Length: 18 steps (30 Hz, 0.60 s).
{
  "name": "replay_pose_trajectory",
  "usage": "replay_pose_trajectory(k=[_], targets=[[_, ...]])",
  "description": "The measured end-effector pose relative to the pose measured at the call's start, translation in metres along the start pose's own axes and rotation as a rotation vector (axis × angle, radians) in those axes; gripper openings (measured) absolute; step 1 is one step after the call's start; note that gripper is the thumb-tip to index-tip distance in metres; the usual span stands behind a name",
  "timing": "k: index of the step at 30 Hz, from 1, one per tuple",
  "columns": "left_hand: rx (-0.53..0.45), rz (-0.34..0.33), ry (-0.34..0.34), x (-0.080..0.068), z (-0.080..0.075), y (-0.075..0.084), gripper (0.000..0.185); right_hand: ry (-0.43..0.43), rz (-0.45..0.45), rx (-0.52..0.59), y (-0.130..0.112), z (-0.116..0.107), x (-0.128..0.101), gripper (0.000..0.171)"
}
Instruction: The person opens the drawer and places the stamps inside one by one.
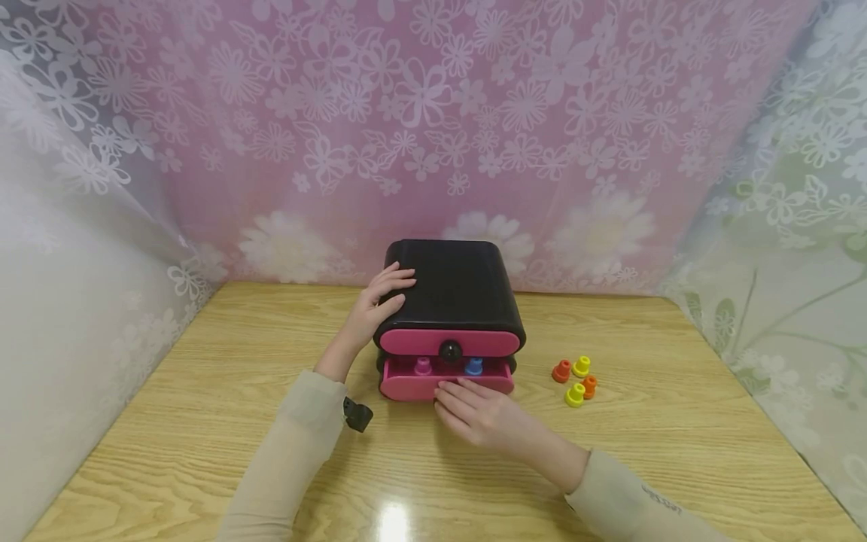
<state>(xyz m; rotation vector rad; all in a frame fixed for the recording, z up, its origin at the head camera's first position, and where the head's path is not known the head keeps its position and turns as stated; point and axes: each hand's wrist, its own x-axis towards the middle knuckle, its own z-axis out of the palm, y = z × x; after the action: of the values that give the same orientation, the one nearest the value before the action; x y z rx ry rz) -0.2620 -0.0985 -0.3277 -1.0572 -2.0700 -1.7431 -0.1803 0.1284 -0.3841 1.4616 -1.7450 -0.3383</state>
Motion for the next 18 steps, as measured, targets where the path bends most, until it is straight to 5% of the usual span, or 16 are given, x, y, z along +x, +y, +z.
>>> replay_pose_trajectory(k=[18], targets=[[-0.008,-0.004,-0.006,0.0,0.0,-0.002,0.031,0.008,0.051,-0.044,0.01,0.018,0.001,0.046]])
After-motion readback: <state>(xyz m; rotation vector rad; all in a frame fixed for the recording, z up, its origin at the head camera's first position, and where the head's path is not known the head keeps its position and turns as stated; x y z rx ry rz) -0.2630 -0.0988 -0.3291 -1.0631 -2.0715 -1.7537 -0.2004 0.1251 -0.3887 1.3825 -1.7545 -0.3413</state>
